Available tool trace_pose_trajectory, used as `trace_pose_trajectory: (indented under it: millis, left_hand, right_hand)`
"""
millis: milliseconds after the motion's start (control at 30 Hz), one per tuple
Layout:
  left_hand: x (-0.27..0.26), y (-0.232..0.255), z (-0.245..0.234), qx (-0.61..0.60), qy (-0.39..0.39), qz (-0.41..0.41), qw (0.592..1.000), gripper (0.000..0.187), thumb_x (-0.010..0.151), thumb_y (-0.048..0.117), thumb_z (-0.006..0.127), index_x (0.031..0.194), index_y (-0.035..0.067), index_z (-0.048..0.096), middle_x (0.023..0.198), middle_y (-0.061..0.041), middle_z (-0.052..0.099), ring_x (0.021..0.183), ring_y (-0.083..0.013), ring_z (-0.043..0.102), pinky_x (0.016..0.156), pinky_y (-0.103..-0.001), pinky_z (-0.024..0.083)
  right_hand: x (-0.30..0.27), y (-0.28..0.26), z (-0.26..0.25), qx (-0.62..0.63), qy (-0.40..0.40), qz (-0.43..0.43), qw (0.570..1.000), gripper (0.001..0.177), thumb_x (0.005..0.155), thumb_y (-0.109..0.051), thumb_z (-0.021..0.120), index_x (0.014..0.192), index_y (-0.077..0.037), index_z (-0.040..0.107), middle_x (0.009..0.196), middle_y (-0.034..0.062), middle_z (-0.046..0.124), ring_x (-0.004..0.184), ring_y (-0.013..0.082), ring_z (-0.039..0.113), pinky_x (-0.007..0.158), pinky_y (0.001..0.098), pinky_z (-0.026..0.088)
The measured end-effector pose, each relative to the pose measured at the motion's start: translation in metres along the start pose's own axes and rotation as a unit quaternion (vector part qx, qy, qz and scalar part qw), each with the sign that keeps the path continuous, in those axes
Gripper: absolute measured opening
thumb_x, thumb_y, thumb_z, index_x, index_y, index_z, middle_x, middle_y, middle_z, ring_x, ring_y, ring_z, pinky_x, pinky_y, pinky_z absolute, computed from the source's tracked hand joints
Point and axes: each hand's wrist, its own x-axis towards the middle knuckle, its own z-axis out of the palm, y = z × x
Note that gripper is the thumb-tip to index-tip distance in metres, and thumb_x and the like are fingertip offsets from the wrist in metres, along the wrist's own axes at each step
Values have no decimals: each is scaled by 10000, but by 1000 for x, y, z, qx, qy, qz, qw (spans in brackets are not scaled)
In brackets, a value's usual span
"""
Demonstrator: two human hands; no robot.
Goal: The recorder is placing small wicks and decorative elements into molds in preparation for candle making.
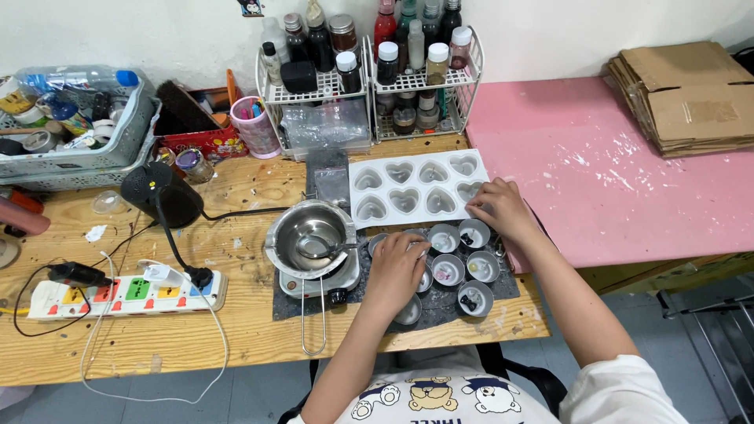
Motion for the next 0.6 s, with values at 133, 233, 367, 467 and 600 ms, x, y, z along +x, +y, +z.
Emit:
trace_pose_trajectory:
  millis: [133,233,367,467,600]
  left_hand:
    - [3,-12,17,-12,5,-18,1000,266,933,127,657,1193,85,695,1227,-76,643,1240,-297,546,1097,-492,374]
    - [11,-25,35,-11,2,-24,1000,288,945,139,656,1222,60,668,1224,-101,642,1228,-314,555,1115,-491,382]
    - [23,-44,63,62,33,14,997,376,913,200,667,1243,22,646,1230,-135,640,1224,-323,562,1118,-515,389]
    - [39,-67,86,141,20,13,990,397,911,247,654,1254,47,649,1264,-149,630,1231,-329,560,1079,-556,378]
    - [50,-68,73,215,154,38,964,556,859,321,641,1337,38,626,1329,-172,598,1274,-361,510,1010,-585,321]
  right_hand:
    - [8,-13,-10,-8,40,-56,998,116,839,-205,789,892,-103,772,973,50,704,1004,266,589,920,409,408]
    - [29,-55,-30,89,82,-2,993,125,907,-159,779,944,-50,731,949,59,722,913,251,657,872,400,469]
    - [65,-156,-69,255,61,-58,963,122,873,-86,800,979,-53,751,913,65,755,815,226,708,740,340,556]
    - [91,-207,-72,278,5,-212,937,128,890,-68,783,1016,-64,762,997,60,754,922,222,719,796,348,570]
    - [117,-237,-74,196,-6,-360,912,189,867,-118,780,1055,-98,776,1227,92,711,1135,289,659,935,430,525]
